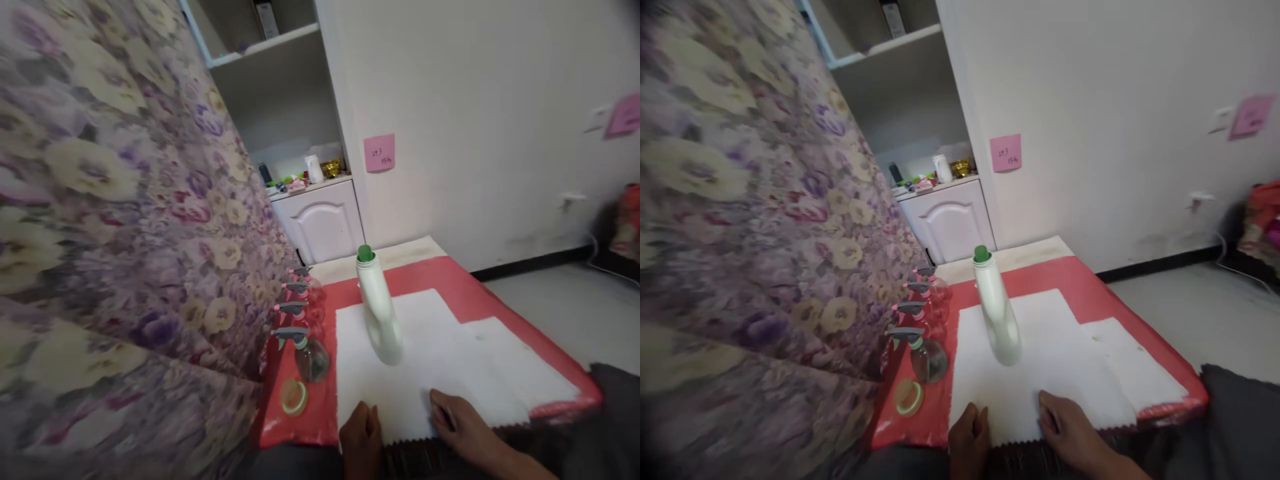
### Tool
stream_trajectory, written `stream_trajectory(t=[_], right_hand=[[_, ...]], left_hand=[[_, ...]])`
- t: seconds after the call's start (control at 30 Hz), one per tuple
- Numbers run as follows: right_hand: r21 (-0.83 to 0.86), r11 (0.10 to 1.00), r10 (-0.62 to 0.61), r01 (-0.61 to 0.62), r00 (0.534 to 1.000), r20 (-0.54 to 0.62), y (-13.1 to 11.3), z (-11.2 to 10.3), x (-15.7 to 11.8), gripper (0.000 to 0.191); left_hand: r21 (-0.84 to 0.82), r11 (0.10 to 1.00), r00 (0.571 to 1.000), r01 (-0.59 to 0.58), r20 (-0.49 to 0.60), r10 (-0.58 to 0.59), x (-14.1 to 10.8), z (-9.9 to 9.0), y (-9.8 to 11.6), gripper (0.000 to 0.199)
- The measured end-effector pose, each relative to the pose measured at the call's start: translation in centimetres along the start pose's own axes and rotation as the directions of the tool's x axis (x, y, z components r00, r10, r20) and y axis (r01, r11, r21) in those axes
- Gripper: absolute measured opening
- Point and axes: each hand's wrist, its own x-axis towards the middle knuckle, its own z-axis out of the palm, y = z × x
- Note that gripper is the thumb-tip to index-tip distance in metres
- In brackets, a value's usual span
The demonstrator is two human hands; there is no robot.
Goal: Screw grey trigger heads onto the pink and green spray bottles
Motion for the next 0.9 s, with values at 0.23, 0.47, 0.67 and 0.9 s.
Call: stream_trajectory(t=[0.23, 0.47, 0.67, 0.9], right_hand=[[0.120, 0.992, 0.026, -0.028, 1.000, 0.016, -4.4, 1.6, -1.5, 0.022], [0.133, 0.990, 0.025, -0.048, 0.985, 0.168, -5.7, 4.5, -3.8, 0.026], [0.132, 0.985, -0.133, 0.112, 0.978, 0.161, -6.1, 2.9, -3.6, 0.024], [0.196, 0.930, -0.349, 0.312, 0.917, 0.195, -7.9, 1.4, -2.0, 0.024]], left_hand=[[-0.149, 0.988, 0.995, 0.049, 0.088, -0.036, 0.6, -1.2, 1.0, 0.037], [-0.341, 0.939, 0.983, 0.037, 0.183, 0.028, -0.7, -1.0, 2.7, 0.038], [-0.488, 0.869, 0.941, 0.077, 0.324, 0.099, -2.0, -1.2, 4.8, 0.036], [-0.489, 0.857, 0.861, 0.162, 0.494, 0.119, -1.3, -1.1, 7.0, 0.028]])
